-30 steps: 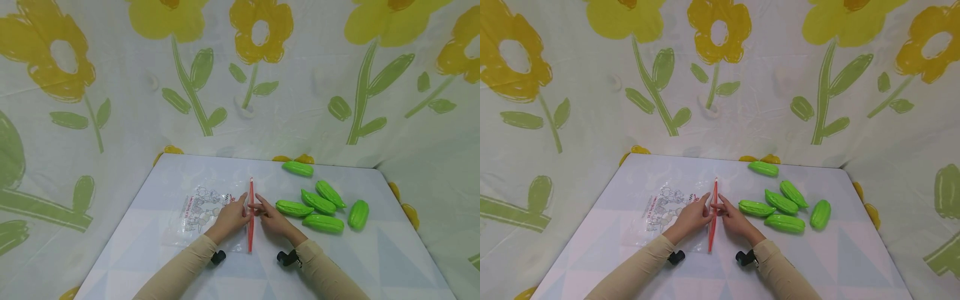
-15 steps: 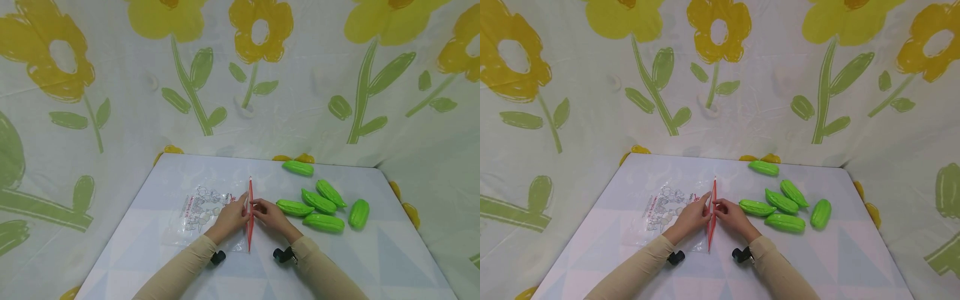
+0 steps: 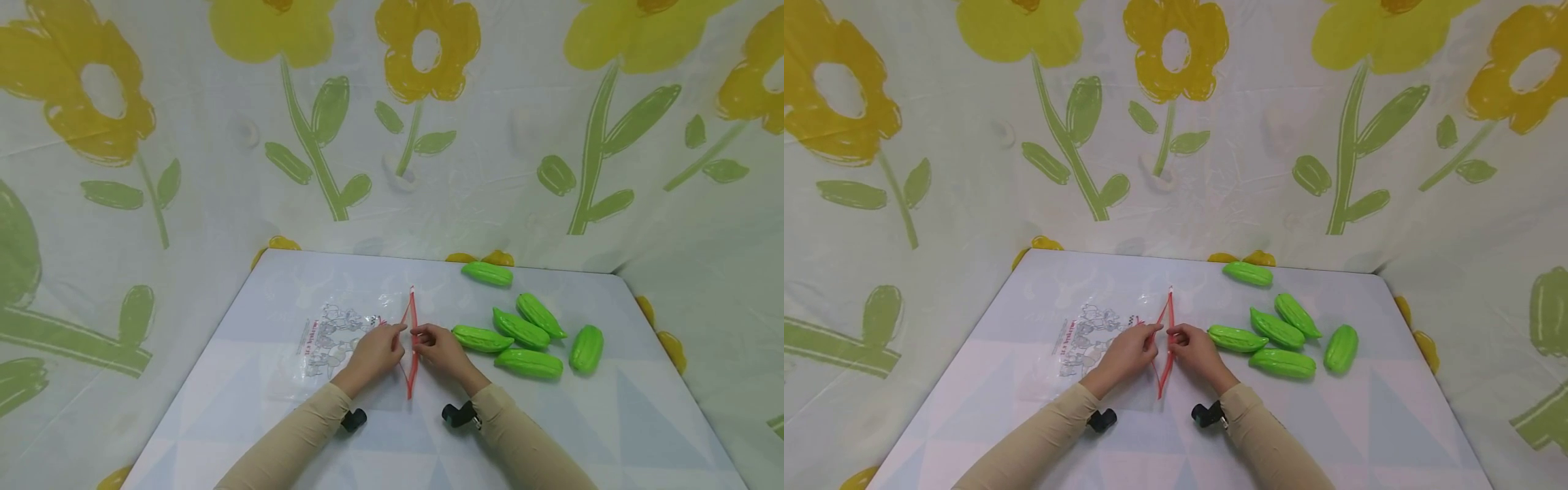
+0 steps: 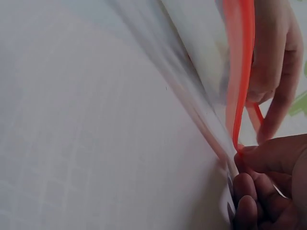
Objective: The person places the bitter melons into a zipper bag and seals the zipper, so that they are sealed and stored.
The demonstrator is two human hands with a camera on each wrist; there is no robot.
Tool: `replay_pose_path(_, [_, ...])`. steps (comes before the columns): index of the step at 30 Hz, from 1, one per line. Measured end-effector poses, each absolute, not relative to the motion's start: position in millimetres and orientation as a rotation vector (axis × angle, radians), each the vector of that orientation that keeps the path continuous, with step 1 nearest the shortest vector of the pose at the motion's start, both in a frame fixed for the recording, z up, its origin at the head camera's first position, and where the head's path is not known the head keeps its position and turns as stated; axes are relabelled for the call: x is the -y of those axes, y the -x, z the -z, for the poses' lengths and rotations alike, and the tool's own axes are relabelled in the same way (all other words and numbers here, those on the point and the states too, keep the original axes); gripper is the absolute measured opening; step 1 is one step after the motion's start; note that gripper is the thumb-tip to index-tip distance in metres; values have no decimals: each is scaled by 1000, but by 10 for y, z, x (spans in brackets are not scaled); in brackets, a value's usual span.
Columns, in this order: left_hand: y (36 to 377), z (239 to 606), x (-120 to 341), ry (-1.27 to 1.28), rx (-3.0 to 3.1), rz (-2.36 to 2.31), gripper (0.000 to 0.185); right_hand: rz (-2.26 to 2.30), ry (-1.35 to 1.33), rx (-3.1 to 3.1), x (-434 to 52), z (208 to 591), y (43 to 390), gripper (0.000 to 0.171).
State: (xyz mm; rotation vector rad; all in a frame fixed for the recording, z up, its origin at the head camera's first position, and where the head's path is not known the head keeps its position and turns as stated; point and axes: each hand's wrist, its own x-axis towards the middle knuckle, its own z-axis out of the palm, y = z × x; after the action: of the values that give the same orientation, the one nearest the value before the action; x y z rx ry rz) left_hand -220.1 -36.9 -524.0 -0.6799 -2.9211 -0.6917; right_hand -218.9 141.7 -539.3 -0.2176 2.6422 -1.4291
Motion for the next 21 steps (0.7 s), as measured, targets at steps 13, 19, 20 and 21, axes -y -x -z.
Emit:
replay_pose_path(13, [2210, 5228, 402, 741, 2853, 603, 42, 1443, 181, -2640, -1439, 5407, 2194, 30])
replay_pose_path(19, [2193, 5104, 439, 796, 2738, 519, 41, 1443, 141, -2627, -1431, 5401, 2217, 34])
replay_pose_path(20, [2190, 5078, 446, 797, 2726, 518, 42, 1442, 134, -2623, -1431, 5401, 2220, 34])
replay_pose_path(21, [2188, 5053, 454, 793, 2717, 508, 43, 1444, 132, -2618, -1431, 5400, 2220, 34])
